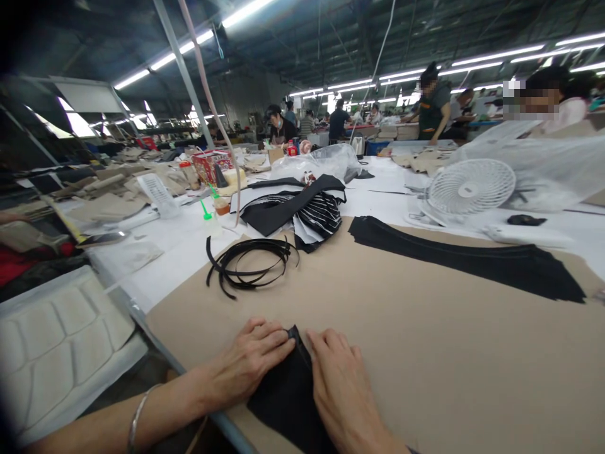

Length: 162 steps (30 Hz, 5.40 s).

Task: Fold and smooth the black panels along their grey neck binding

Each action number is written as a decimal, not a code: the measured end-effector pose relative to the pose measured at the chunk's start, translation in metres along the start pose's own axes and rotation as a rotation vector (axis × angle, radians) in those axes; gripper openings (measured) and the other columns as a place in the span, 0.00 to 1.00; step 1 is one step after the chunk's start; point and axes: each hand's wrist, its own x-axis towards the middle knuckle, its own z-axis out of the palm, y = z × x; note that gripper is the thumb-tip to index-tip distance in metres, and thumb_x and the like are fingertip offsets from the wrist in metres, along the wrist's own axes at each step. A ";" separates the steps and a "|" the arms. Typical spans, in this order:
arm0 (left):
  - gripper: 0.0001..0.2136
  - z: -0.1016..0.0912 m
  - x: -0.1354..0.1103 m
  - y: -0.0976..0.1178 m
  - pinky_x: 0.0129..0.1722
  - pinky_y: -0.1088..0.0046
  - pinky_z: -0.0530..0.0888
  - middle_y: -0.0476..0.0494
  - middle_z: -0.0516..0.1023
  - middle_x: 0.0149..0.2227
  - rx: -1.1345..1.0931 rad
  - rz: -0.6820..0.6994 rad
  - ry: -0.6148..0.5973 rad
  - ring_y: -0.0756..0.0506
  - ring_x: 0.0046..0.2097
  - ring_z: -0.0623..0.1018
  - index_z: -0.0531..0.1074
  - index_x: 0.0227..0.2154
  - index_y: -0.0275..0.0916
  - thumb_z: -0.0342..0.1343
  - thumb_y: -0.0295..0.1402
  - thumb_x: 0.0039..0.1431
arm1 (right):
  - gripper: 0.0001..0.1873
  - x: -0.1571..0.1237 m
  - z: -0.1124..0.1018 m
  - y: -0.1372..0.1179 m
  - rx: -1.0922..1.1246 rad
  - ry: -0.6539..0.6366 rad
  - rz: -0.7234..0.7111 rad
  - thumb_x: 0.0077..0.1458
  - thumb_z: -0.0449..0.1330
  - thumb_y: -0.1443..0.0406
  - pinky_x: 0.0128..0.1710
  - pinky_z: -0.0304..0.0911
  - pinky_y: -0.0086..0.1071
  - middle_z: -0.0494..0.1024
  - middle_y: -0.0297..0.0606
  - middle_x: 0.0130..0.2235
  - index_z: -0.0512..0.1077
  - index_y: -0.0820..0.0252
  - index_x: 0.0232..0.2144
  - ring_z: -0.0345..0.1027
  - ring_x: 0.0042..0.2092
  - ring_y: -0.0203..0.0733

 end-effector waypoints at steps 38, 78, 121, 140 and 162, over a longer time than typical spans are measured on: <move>0.16 0.002 -0.003 0.002 0.55 0.64 0.58 0.43 0.74 0.47 -0.025 -0.055 -0.007 0.45 0.52 0.68 0.63 0.56 0.39 0.45 0.28 0.67 | 0.29 -0.008 0.000 -0.002 -0.225 0.059 -0.175 0.50 0.48 0.78 0.47 0.47 0.42 0.71 0.39 0.48 0.69 0.51 0.51 0.60 0.47 0.46; 0.17 0.005 -0.007 0.000 0.54 0.64 0.58 0.43 0.74 0.48 -0.033 -0.116 0.012 0.45 0.53 0.68 0.63 0.57 0.41 0.47 0.27 0.66 | 0.31 0.006 -0.003 0.002 -0.232 0.004 -0.260 0.52 0.46 0.77 0.43 0.48 0.40 0.69 0.38 0.46 0.64 0.50 0.56 0.59 0.44 0.45; 0.13 -0.003 0.006 0.006 0.48 0.62 0.61 0.44 0.71 0.41 -0.325 -0.313 0.124 0.43 0.46 0.68 0.71 0.38 0.40 0.43 0.22 0.61 | 0.22 -0.031 -0.019 0.013 -0.070 0.032 -0.251 0.59 0.53 0.72 0.45 0.52 0.43 0.71 0.36 0.46 0.64 0.47 0.54 0.61 0.45 0.46; 0.17 -0.031 0.042 0.017 0.53 0.65 0.60 0.48 0.71 0.46 -0.414 -0.355 -0.090 0.44 0.51 0.68 0.70 0.45 0.45 0.54 0.23 0.52 | 0.07 -0.021 -0.024 0.012 0.006 -0.026 -0.002 0.54 0.59 0.68 0.45 0.51 0.41 0.74 0.36 0.39 0.69 0.57 0.38 0.64 0.44 0.47; 0.19 -0.011 0.053 0.037 0.45 0.68 0.64 0.49 0.72 0.38 -0.428 -0.166 -0.197 0.46 0.44 0.69 0.74 0.37 0.44 0.49 0.15 0.49 | 0.04 -0.036 -0.030 0.022 0.060 -0.049 -0.038 0.50 0.58 0.71 0.36 0.54 0.33 0.74 0.35 0.34 0.70 0.58 0.31 0.65 0.37 0.41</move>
